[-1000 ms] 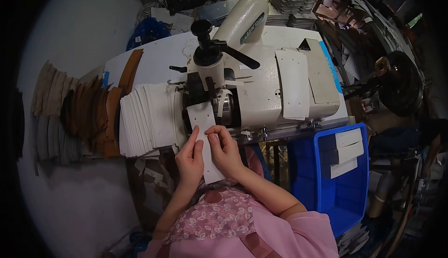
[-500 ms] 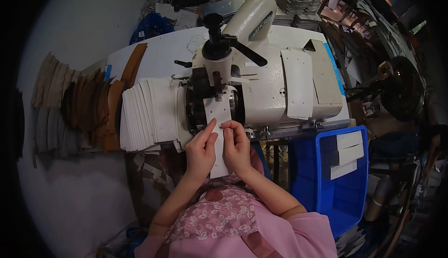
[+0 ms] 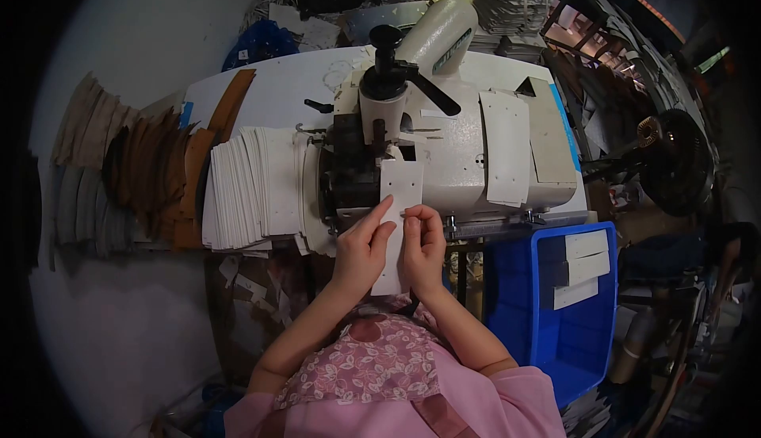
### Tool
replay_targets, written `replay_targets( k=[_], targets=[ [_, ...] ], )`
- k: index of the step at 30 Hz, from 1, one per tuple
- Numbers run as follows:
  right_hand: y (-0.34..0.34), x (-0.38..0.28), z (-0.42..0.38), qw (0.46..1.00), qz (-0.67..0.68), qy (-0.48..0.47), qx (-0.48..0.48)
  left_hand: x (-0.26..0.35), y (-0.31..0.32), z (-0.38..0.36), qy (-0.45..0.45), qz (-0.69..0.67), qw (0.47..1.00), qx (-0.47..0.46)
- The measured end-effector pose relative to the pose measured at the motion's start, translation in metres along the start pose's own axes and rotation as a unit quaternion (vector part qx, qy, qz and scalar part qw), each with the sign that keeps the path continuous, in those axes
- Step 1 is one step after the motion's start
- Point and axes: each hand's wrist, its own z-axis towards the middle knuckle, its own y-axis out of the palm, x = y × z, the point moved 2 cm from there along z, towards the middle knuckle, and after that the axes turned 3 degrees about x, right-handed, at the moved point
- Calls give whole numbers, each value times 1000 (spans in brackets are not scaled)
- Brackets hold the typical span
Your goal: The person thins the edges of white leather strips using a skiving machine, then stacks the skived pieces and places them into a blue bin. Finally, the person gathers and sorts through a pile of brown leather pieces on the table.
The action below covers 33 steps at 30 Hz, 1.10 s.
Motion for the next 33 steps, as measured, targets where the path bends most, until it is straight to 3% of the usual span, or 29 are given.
replay_targets(
  k=[3, 4, 6, 8, 9, 10, 11, 12, 14, 15, 17, 18, 21, 28, 33],
  targets=[
    [-23, -21, -8, 994, -108, -3, 3, 17, 2, -2, -118, -31, 991, -63],
    [-25, -38, -6, 970, -220, -102, 31, 25, 0, 0, -106, -23, 991, -78],
    [-23, -79, -1, 852, -426, -292, 85, 34, -14, 7, 35, 67, 988, -138],
    [-30, -96, -1, 852, -445, -272, -49, 47, -33, 15, 161, 205, 937, -231],
    [-21, -108, 2, 855, -409, -268, -174, 55, -40, 16, 184, 221, 921, -264],
    [-17, -101, 3, 912, -284, -112, -275, 62, -45, 18, 208, 238, 901, -297],
    [-12, -92, 1, 921, -141, 47, -360, 65, -47, 19, 233, 254, 880, -328],
    [-8, -74, 3, 906, -202, -25, -371, 64, -51, 21, 267, 266, 891, -252],
    [-5, -39, 0, 931, -130, 58, -337, 54, -55, 19, 329, 284, 896, -90],
    [0, -31, -5, 937, -92, 100, -321, 41, -60, 16, 301, 293, 907, -8],
    [9, -21, -17, 961, -40, 148, -232, 18, -67, 2, 96, 207, 968, 101],
    [12, -11, -22, 967, -21, 155, -200, 18, -68, 1, 60, 199, 973, 99],
    [20, 6, -30, 978, -45, 134, -155, -9, -59, -16, -204, -9, 978, -50],
    [31, 22, -13, 978, -36, 152, -138, -23, -41, -11, -87, 55, 994, 36],
    [35, 25, -15, 979, -32, 156, -127, -22, -40, -1, -54, 79, 995, 20]
  ],
)
